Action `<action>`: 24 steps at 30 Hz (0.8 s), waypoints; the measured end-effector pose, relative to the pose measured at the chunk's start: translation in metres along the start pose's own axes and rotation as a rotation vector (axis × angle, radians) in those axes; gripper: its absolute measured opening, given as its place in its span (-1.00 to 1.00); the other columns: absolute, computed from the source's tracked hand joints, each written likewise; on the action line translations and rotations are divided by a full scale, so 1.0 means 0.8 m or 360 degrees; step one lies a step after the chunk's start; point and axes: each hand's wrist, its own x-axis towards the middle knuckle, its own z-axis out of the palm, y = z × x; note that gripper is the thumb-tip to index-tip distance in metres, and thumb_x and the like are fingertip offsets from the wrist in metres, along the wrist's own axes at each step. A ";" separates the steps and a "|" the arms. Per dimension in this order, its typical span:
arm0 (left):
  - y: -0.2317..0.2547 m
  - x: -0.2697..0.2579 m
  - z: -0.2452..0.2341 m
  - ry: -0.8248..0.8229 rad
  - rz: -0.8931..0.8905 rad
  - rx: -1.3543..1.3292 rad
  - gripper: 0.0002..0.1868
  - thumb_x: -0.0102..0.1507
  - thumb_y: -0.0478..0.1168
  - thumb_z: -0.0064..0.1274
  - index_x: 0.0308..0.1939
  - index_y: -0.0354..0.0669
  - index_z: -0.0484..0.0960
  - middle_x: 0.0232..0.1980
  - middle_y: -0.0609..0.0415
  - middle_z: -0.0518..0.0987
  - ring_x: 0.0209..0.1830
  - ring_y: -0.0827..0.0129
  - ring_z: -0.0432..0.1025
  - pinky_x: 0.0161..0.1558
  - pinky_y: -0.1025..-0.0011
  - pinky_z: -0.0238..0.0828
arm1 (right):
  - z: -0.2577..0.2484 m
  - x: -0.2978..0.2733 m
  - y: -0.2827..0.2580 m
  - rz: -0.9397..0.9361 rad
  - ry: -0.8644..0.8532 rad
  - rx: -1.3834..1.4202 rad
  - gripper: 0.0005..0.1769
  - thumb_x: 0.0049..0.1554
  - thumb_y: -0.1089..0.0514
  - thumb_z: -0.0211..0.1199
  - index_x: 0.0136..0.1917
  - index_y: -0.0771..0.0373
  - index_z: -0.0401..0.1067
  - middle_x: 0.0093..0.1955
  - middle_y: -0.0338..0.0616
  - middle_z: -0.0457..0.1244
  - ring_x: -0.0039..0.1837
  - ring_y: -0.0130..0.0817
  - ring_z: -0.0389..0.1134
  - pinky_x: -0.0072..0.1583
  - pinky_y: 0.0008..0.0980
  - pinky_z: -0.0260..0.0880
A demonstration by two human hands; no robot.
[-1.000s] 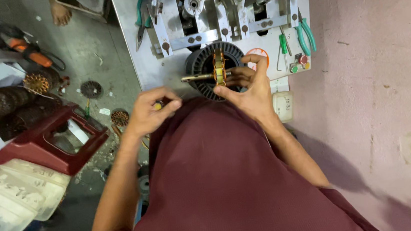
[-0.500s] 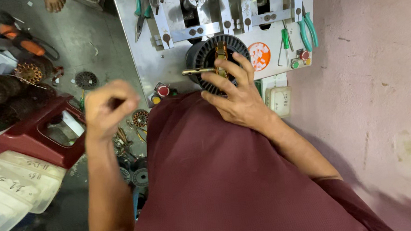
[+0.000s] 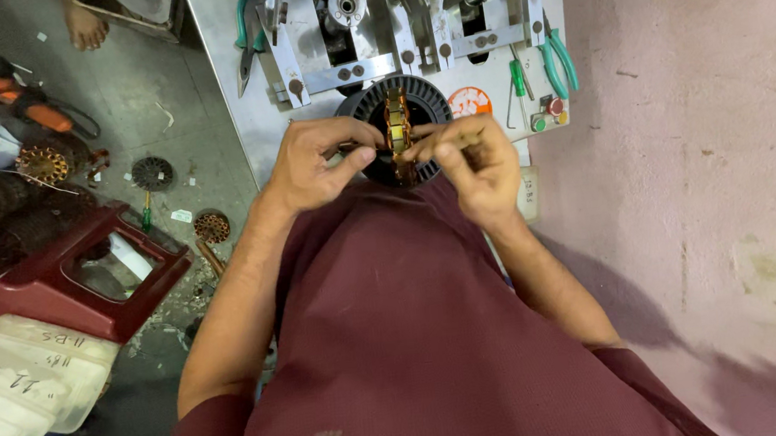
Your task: The person holds a motor stator and uses a screwdriver to adjust internal components. They then use pliers to trim or bend wires and continue adjusting the stator with the screwdriver.
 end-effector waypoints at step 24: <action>0.080 0.054 0.025 0.0118 0.0168 0.0983 -0.93 0.24 -0.26 0.25 -0.26 -0.14 0.67 -0.36 0.15 0.50 -0.36 0.32 0.36 -0.36 0.35 0.30 | -0.102 0.050 -0.021 -0.0197 -0.0238 -0.1218 -0.82 0.14 0.41 0.43 0.04 0.33 0.59 0.01 -0.07 0.35 0.05 -0.25 0.41 0.08 -0.36 0.42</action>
